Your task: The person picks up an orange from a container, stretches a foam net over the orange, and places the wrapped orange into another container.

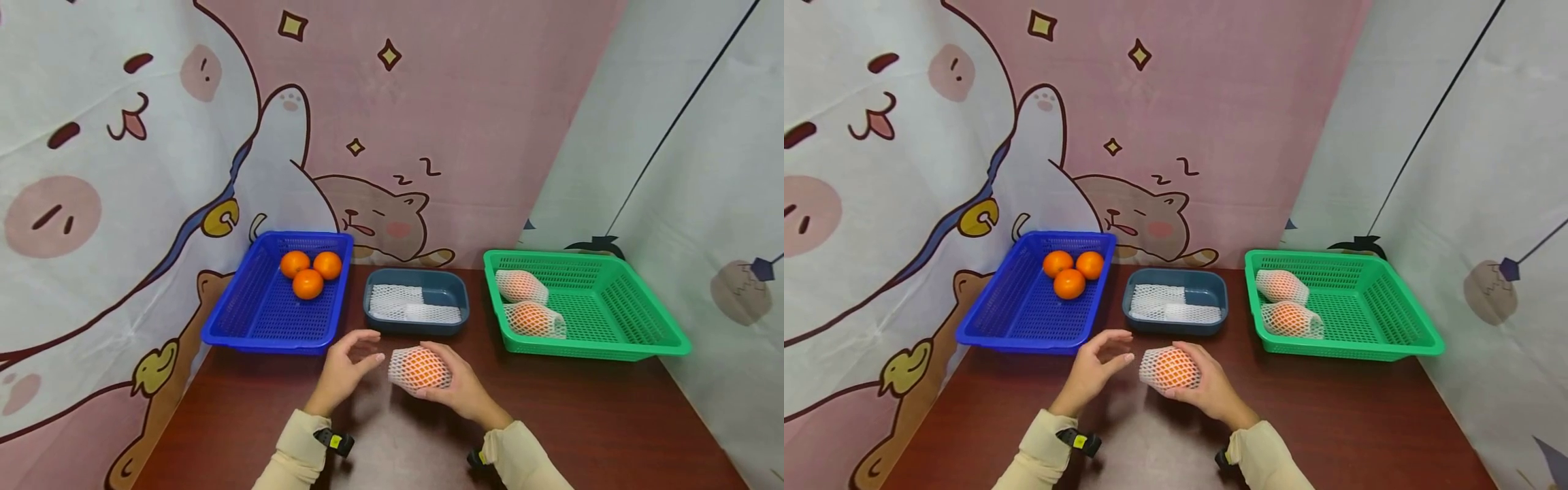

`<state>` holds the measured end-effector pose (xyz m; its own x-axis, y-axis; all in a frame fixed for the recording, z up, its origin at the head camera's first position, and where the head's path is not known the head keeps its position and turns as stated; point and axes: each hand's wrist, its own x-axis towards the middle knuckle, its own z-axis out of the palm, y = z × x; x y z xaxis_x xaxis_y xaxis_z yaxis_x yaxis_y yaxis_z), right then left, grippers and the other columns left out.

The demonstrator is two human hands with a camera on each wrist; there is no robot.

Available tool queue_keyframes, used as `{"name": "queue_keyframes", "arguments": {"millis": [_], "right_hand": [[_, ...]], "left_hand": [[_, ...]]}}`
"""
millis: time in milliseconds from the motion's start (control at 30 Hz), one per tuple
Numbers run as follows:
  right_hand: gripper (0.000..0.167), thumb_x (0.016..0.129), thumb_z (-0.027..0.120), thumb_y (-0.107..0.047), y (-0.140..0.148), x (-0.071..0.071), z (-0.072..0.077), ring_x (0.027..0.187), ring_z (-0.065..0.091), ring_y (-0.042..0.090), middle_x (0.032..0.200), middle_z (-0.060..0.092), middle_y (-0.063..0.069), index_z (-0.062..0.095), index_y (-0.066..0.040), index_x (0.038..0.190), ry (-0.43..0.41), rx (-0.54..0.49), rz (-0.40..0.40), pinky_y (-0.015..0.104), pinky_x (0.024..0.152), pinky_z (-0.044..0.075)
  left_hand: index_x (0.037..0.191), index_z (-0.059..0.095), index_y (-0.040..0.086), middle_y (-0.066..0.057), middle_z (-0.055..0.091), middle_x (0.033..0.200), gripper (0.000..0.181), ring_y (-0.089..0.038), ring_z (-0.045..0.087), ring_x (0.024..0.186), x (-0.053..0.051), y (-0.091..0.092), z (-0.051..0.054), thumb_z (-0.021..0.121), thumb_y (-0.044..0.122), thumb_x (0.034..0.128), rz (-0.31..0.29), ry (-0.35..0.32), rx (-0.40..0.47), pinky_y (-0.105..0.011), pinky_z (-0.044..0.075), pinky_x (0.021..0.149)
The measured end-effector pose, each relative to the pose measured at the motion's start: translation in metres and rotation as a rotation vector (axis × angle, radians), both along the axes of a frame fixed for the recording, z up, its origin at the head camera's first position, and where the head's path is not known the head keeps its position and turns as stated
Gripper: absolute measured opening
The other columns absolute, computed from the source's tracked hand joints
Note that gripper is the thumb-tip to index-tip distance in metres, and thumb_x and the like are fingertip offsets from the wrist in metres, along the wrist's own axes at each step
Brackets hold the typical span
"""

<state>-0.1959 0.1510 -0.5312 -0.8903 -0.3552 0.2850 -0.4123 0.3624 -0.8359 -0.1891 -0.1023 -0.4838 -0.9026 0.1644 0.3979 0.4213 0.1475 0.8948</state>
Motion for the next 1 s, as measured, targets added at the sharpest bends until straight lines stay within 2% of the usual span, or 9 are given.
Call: {"name": "queue_keyframes", "arguments": {"millis": [100, 200, 267, 400, 500, 667, 867, 1000], "right_hand": [[0.080, 0.070, 0.089, -0.026, 0.002, 0.000, -0.005, 0.112, 0.054, 0.018, 0.132, 0.055, -0.001, 0.050, -0.020, 0.139, 0.021, 0.018, 0.004, 0.034, 0.093, 0.044], [0.079, 0.071, 0.087, -0.033, 0.004, -0.001, -0.011, 0.111, 0.054, 0.017, 0.131, 0.055, -0.002, 0.049, -0.023, 0.140, 0.039, 0.022, 0.020, 0.033, 0.092, 0.044], [0.079, 0.070, 0.087, -0.035, 0.004, -0.001, -0.013, 0.111, 0.054, 0.017, 0.130, 0.055, -0.003, 0.050, -0.023, 0.139, 0.043, 0.018, 0.021, 0.034, 0.091, 0.044], [0.079, 0.070, 0.088, -0.034, 0.003, 0.002, -0.015, 0.110, 0.055, 0.017, 0.130, 0.056, -0.003, 0.051, -0.021, 0.139, 0.052, 0.011, 0.021, 0.032, 0.091, 0.044], [0.078, 0.070, 0.088, -0.025, -0.002, 0.009, -0.002, 0.110, 0.056, 0.022, 0.129, 0.057, 0.004, 0.051, -0.015, 0.138, 0.052, -0.002, 0.033, 0.032, 0.090, 0.044], [0.077, 0.068, 0.088, -0.013, -0.006, 0.020, 0.021, 0.109, 0.056, 0.027, 0.128, 0.058, 0.013, 0.052, -0.007, 0.136, 0.037, -0.015, 0.041, 0.029, 0.091, 0.043], [0.077, 0.067, 0.088, -0.012, -0.005, 0.023, 0.020, 0.108, 0.056, 0.027, 0.127, 0.058, 0.014, 0.052, -0.007, 0.135, 0.033, -0.035, 0.032, 0.028, 0.090, 0.044], [0.077, 0.067, 0.088, -0.011, -0.003, 0.023, 0.022, 0.107, 0.057, 0.028, 0.126, 0.058, 0.014, 0.052, -0.006, 0.135, 0.056, -0.034, 0.030, 0.029, 0.090, 0.044]], "left_hand": [[0.109, 0.068, 0.003, -0.011, 0.068, 0.101, 0.031, -0.037, 0.065, 0.084, -0.008, -0.018, -0.006, 0.076, -0.004, 0.0792, 0.115, 0.114, -0.055, -0.034, 0.054, 0.066], [0.105, 0.070, 0.010, -0.003, 0.069, 0.097, 0.031, -0.028, 0.065, 0.080, -0.016, -0.037, -0.015, 0.079, -0.002, 0.0774, 0.234, 0.195, -0.129, -0.038, 0.053, 0.062], [0.103, 0.071, 0.013, 0.000, 0.068, 0.095, 0.030, -0.024, 0.064, 0.081, -0.019, -0.048, -0.018, 0.081, 0.001, 0.0771, 0.296, 0.238, -0.194, -0.040, 0.052, 0.063], [0.101, 0.073, 0.011, -0.001, 0.070, 0.094, 0.027, -0.021, 0.063, 0.086, -0.021, -0.062, -0.021, 0.082, 0.004, 0.0763, 0.374, 0.318, -0.334, -0.042, 0.050, 0.073], [0.099, 0.074, 0.009, -0.002, 0.070, 0.095, 0.026, -0.023, 0.062, 0.088, -0.022, -0.068, -0.026, 0.083, 0.003, 0.0745, 0.414, 0.351, -0.410, -0.042, 0.044, 0.077], [0.098, 0.074, 0.011, -0.003, 0.070, 0.097, 0.025, -0.027, 0.062, 0.090, -0.025, -0.076, -0.030, 0.082, 0.007, 0.0756, 0.438, 0.334, -0.499, -0.043, 0.039, 0.077], [0.102, 0.073, 0.009, -0.006, 0.070, 0.099, 0.030, -0.030, 0.063, 0.094, -0.026, -0.078, -0.035, 0.083, 0.008, 0.0736, 0.446, 0.324, -0.608, -0.045, 0.039, 0.080], [0.107, 0.073, 0.010, -0.006, 0.071, 0.101, 0.034, -0.029, 0.062, 0.094, -0.027, -0.077, -0.036, 0.083, 0.009, 0.0742, 0.454, 0.311, -0.644, -0.044, 0.037, 0.082]]}}
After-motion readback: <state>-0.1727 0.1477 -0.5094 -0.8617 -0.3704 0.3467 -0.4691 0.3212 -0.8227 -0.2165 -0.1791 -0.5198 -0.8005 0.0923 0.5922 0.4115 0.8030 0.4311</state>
